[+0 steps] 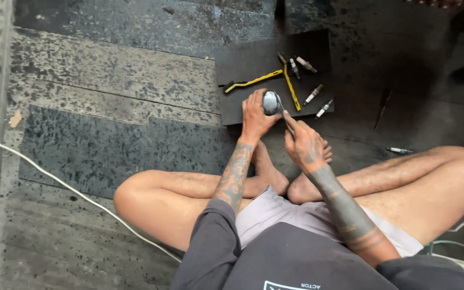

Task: Manually cleaning carbon deposits from a motorcycle piston using a screwdriver as a scraper and a cloth for wiping.

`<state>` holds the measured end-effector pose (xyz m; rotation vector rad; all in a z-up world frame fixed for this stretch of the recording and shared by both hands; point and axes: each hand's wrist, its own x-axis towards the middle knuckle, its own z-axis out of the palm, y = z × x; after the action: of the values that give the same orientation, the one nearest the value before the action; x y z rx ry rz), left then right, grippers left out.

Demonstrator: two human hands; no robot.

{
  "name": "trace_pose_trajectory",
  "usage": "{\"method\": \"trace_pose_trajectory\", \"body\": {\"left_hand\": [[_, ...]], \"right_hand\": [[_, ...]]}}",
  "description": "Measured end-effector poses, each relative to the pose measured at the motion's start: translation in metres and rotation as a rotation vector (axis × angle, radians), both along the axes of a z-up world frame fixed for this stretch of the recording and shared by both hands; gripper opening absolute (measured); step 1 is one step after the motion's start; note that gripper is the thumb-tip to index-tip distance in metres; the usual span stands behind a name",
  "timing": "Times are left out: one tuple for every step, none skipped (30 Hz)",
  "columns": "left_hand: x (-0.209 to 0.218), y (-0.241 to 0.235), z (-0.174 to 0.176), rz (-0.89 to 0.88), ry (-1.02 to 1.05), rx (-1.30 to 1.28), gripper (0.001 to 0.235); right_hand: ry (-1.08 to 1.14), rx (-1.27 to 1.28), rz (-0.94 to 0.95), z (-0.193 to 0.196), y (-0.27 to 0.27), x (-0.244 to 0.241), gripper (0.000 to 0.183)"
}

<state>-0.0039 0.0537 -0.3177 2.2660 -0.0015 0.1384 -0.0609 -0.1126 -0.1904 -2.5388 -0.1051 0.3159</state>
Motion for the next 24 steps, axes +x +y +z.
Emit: {"method": "trace_pose_trajectory", "body": {"left_hand": [[0.003, -0.001, -0.002, -0.002, 0.0, -0.006, 0.092], [0.004, 0.0, -0.004, -0.004, -0.002, 0.004, 0.093], [0.004, 0.0, -0.007, -0.006, -0.004, 0.013, 0.093], [0.001, 0.0, -0.006, -0.004, 0.002, 0.016, 0.093], [-0.002, -0.001, -0.005, 0.0, 0.007, 0.018, 0.094], [0.002, -0.001, -0.004, 0.001, 0.0, 0.021, 0.094], [0.004, 0.002, -0.003, 0.001, -0.006, 0.025, 0.094], [0.003, 0.001, -0.003, -0.003, -0.006, 0.016, 0.093], [0.003, -0.001, -0.004, -0.007, -0.005, 0.007, 0.092], [0.003, 0.0, -0.005, -0.009, -0.004, 0.003, 0.092], [0.003, 0.0, -0.006, -0.015, 0.006, 0.005, 0.094], [0.002, 0.001, -0.007, -0.019, 0.017, 0.01, 0.095], [0.001, -0.002, -0.008, -0.021, 0.02, 0.007, 0.095], [0.002, -0.001, -0.008, -0.017, 0.02, 0.01, 0.094], [0.002, 0.0, -0.009, -0.012, 0.02, 0.012, 0.093], [0.002, 0.0, -0.006, -0.012, 0.015, 0.014, 0.093], [0.001, 0.001, -0.003, -0.011, 0.016, 0.01, 0.093], [0.0, -0.001, -0.001, -0.011, 0.018, 0.002, 0.093], [0.004, 0.0, -0.001, -0.012, 0.015, 0.0, 0.093], [0.004, 0.0, -0.003, -0.021, 0.02, 0.009, 0.094], [0.004, 0.0, -0.005, -0.029, 0.025, 0.017, 0.096], [0.004, -0.001, -0.003, -0.028, 0.028, 0.016, 0.096], [0.005, -0.001, -0.001, -0.03, 0.031, 0.019, 0.095], [0.008, 0.001, 0.0, -0.033, 0.031, 0.027, 0.094]], "right_hand": [[0.0, -0.006, -0.002, -0.003, 0.001, 0.007, 0.054], [-0.02, 0.0, 0.006, -0.006, 0.003, 0.012, 0.051], [-0.04, 0.005, 0.013, -0.01, 0.005, 0.017, 0.049], [-0.035, 0.009, 0.016, -0.007, 0.005, 0.013, 0.049], [-0.042, 0.007, 0.019, -0.002, 0.005, 0.009, 0.049], [-0.061, 0.006, 0.02, 0.002, 0.006, 0.011, 0.05], [-0.068, 0.011, 0.019, -0.003, 0.005, 0.007, 0.05], [-0.058, 0.0, 0.012, -0.006, 0.001, 0.003, 0.052], [-0.048, -0.011, 0.004, -0.011, -0.003, -0.002, 0.053], [-0.047, -0.015, 0.002, -0.016, -0.001, 0.003, 0.053], [-0.062, -0.014, 0.007, -0.02, 0.0, 0.008, 0.052], [-0.076, -0.01, 0.013, -0.025, 0.002, 0.012, 0.051], [-0.073, -0.013, 0.011, -0.024, 0.0, 0.012, 0.051], [-0.078, 0.002, 0.023, -0.025, 0.0, 0.014, 0.05], [-0.084, 0.016, 0.035, -0.025, 0.001, 0.016, 0.049], [-0.089, 0.018, 0.035, -0.017, 0.001, 0.01, 0.049], [-0.068, 0.018, 0.031, -0.009, 0.0, 0.005, 0.05], [-0.045, 0.015, 0.025, -0.002, -0.004, -0.001, 0.051], [-0.049, 0.013, 0.024, -0.004, -0.002, 0.006, 0.051], [-0.05, 0.007, 0.033, -0.008, -0.001, 0.009, 0.052], [-0.052, 0.001, 0.043, -0.011, 0.0, 0.012, 0.053], [-0.049, 0.0, 0.044, -0.016, 0.001, 0.018, 0.053], [-0.023, -0.002, 0.039, -0.02, 0.001, 0.023, 0.052], [-0.001, 0.001, 0.032, -0.026, 0.005, 0.03, 0.051]]}}
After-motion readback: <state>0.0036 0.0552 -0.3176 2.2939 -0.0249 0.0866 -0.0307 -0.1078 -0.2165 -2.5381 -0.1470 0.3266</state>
